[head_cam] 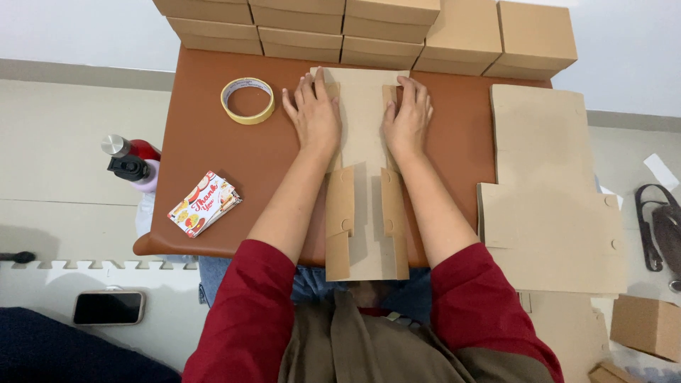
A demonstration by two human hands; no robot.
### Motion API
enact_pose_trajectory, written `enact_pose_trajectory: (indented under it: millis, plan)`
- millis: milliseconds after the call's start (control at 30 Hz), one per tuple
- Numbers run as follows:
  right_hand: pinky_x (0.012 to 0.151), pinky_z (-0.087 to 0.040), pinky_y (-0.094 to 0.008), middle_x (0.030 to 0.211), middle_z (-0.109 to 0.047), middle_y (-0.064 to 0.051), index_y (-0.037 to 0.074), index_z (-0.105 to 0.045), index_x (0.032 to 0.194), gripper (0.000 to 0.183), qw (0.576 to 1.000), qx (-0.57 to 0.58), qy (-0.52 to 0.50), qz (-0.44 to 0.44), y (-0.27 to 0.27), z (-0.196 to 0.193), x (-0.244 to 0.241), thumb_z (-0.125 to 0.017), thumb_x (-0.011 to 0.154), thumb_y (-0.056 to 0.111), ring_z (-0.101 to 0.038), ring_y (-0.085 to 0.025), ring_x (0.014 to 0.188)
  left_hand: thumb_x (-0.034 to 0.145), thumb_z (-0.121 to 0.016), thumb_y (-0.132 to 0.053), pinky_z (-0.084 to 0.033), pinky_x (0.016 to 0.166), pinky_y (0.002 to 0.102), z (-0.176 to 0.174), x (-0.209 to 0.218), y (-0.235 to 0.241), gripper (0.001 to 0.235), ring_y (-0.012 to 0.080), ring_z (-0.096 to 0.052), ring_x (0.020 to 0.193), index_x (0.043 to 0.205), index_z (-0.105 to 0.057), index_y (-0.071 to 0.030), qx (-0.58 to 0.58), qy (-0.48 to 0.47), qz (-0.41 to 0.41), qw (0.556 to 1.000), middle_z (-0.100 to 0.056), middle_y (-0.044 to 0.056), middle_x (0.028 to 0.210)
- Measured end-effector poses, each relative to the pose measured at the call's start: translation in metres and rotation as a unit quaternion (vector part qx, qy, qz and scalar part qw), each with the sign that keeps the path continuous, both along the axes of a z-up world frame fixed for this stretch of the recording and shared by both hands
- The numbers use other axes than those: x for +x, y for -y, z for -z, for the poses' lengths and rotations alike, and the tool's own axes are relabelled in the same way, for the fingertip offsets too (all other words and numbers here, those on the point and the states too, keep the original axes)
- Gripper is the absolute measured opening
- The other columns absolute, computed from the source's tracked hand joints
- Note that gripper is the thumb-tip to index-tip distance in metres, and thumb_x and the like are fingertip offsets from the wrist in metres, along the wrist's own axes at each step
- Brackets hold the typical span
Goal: Assembling a small cardboard box from a flat template by folding and tucking flaps.
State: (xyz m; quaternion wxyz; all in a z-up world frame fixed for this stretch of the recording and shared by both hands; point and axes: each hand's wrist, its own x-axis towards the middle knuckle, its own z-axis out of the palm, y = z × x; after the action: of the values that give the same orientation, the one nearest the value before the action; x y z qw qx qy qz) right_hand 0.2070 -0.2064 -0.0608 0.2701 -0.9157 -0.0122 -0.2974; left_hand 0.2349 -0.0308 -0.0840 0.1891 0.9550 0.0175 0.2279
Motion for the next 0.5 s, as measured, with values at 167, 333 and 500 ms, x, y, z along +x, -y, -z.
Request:
enact_pose_trajectory:
  millis: [167, 333, 500]
  plan:
    - [0.104, -0.042, -0.044, 0.135, -0.059, -0.011, 0.008, -0.049, 0.14, 0.055, 0.999, -0.009, -0.014, -0.052, 0.001, 0.003, 0.003, -0.053, 0.088, -0.007, -0.055, -0.032, 0.123, 0.087, -0.045, 0.008, -0.025, 0.122, 0.048, -0.007, -0.001, 0.001, 0.07, 0.0223, -0.047, 0.139, 0.153, -0.032, -0.009, -0.026, 0.023, 0.098, 0.995, -0.047, 0.012, 0.15]
    - [0.12, -0.029, -0.051, 0.155, -0.046, -0.016, 0.006, -0.037, 0.152, 0.064, 0.992, -0.039, -0.074, -0.093, 0.003, 0.011, 0.012, -0.038, 0.091, -0.011, -0.043, -0.036, 0.143, 0.083, -0.036, 0.01, -0.014, 0.125, 0.044, -0.006, 0.008, 0.0, 0.083, 0.0206, -0.027, 0.153, 0.16, -0.009, -0.006, 0.014, -0.101, 0.138, 0.985, -0.027, 0.013, 0.166]
    - [0.124, -0.016, -0.047, 0.163, -0.031, -0.016, 0.002, -0.033, 0.155, 0.07, 0.976, -0.125, -0.157, -0.09, 0.003, 0.006, 0.014, -0.041, 0.086, -0.002, -0.024, -0.029, 0.152, 0.09, -0.034, -0.01, -0.004, 0.122, 0.056, -0.014, 0.005, -0.002, 0.072, 0.0246, -0.013, 0.155, 0.16, -0.017, -0.005, 0.051, -0.114, 0.152, 0.98, -0.025, 0.009, 0.167]
